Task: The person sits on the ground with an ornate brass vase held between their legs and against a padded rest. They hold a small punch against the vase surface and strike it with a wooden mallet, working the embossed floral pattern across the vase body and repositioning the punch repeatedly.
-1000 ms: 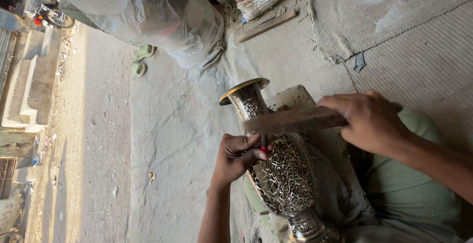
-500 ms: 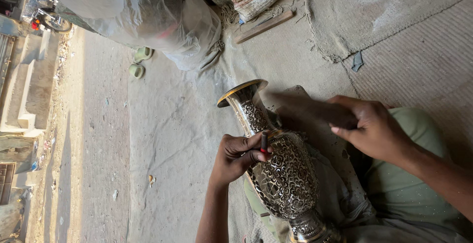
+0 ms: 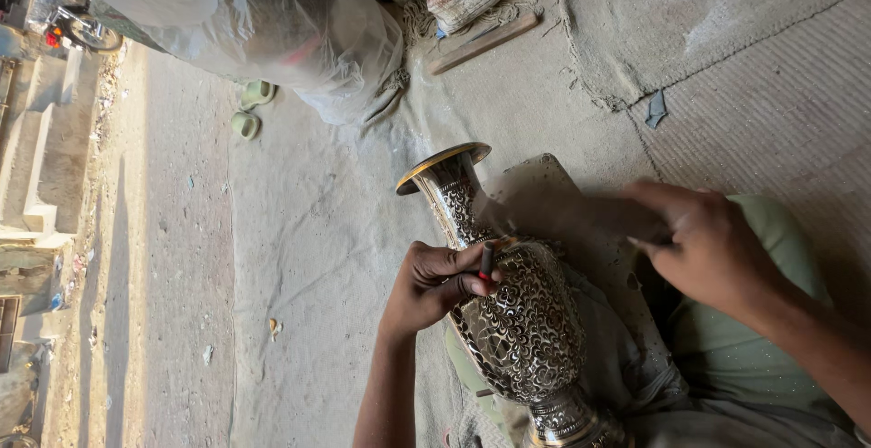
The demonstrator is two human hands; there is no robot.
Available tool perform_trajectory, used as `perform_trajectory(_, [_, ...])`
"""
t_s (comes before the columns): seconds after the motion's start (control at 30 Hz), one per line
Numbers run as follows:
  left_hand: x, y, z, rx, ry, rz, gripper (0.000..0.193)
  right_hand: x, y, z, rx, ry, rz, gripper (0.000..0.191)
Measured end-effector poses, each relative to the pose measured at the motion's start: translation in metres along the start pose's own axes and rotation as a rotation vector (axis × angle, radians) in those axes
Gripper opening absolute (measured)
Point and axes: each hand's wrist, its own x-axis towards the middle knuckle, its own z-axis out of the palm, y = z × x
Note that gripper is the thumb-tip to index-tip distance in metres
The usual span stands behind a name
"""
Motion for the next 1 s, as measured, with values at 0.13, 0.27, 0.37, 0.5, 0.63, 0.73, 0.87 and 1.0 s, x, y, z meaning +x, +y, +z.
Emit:
perform_trajectory(0.13, [0.002,-0.005,-0.005,-0.003,-0.018,0.015,0.041,0.004,-0.001,0.001,-0.011,0.021,-0.025,0.031])
perform_trajectory(0.27, [0.001,-0.009,-0.01,-0.011,-0.026,-0.006,0.041,0.006,-0.005,0.002,-0.503,-0.084,0.065,0.044])
perform_trajectory(0.37, [0.002,-0.01,-0.011,-0.022,-0.036,0.005,0.041,0.008,-0.01,0.003,0.168,0.032,0.009,0.028])
perform_trajectory(0.5, [0.003,-0.011,-0.012,0.004,-0.043,0.005,0.042,0.01,-0.015,0.004,-0.149,0.032,-0.071,0.036])
perform_trajectory(0.63, [0.002,-0.013,-0.011,-0.058,-0.032,-0.016,0.043,0.01,-0.011,0.006,-0.144,-0.034,0.024,0.03])
perform_trajectory(0.73, [0.003,-0.016,-0.012,-0.031,-0.033,-0.029,0.043,0.011,0.0,0.009,-0.03,-0.014,0.001,0.021])
perform_trajectory(0.87, [0.005,-0.019,-0.01,-0.088,-0.027,-0.026,0.038,0.01,0.018,0.015,-0.336,-0.028,-0.049,0.035])
perform_trajectory(1.0, [0.007,-0.019,-0.005,-0.048,-0.013,-0.036,0.042,0.015,0.025,0.013,-0.038,-0.047,-0.115,0.027])
